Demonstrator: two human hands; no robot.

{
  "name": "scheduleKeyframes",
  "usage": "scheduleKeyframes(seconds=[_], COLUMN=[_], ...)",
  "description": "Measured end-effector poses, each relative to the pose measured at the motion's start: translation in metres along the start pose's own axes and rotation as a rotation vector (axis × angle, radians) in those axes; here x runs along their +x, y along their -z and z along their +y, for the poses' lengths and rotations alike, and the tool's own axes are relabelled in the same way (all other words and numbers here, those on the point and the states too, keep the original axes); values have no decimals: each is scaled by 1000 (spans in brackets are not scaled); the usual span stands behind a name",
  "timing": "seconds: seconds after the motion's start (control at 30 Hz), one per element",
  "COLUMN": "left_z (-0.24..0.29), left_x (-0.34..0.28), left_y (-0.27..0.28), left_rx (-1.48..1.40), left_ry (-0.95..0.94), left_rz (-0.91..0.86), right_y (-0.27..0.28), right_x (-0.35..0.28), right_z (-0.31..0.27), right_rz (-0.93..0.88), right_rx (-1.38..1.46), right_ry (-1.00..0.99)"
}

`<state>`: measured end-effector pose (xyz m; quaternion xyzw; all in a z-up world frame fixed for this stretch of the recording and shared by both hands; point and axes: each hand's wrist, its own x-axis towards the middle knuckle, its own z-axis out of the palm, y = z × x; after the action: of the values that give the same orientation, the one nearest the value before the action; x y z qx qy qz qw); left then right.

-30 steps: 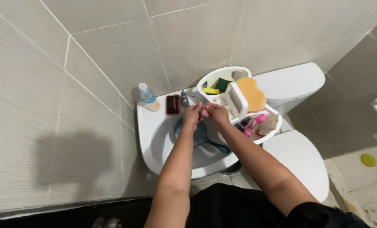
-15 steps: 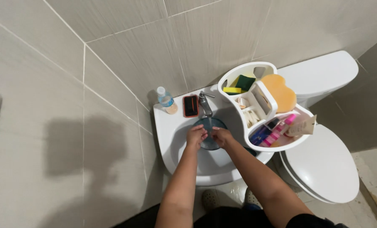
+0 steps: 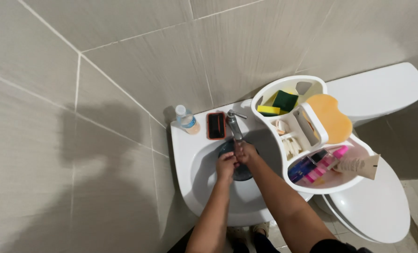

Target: The person washes a blue plastic scoop in the sink, then uses it to pour water onto the tiled bathroom floor while scrubbing with a white brush. They refill the scoop from the shower tap and continue scrubbing the floor area near the drain.

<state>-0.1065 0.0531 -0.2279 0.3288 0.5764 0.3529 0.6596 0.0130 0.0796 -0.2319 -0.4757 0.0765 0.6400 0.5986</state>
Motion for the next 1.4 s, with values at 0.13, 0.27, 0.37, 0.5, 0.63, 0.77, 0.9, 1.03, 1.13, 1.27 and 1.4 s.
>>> scheduleKeyframes(seconds=[0.13,0.27,0.37,0.5,0.63,0.77,0.9,1.03,1.13,1.27,1.4], left_z=[-18,-4,-9,1,-7,24,-6,38,57,44,101], left_x=[26,33,46,32,29,-16,32,-5,-22,-2,-65], left_y=[-10,-40,-51,-46,-45,-37,-16,-29,-44,-40,-36], left_rx=[118,335,244,195,328,580,931,727,255,-15,35], left_ry=[-57,-142,-101,-95,-116,-357,-642,-431,-183,-24,-53], left_rz=[117,120,109,110,67,-117,124,119,27,-120,-145], right_y=[36,39,33,18,11,-1,-19,-34,-44,-59,-66], right_x=[59,43,30,15,2,-12,-39,-62,-78,-110,-127], right_z=[21,14,22,31,13,-4,-4,-24,-39,-57,-70], right_rz=[264,265,268,272,250,236,226,218,210,223,257], right_rx=[-99,-159,-211,-282,-327,-390,-474,-533,-583,-741,-897], right_ry=[100,180,239,334,388,494,610,709,790,886,982])
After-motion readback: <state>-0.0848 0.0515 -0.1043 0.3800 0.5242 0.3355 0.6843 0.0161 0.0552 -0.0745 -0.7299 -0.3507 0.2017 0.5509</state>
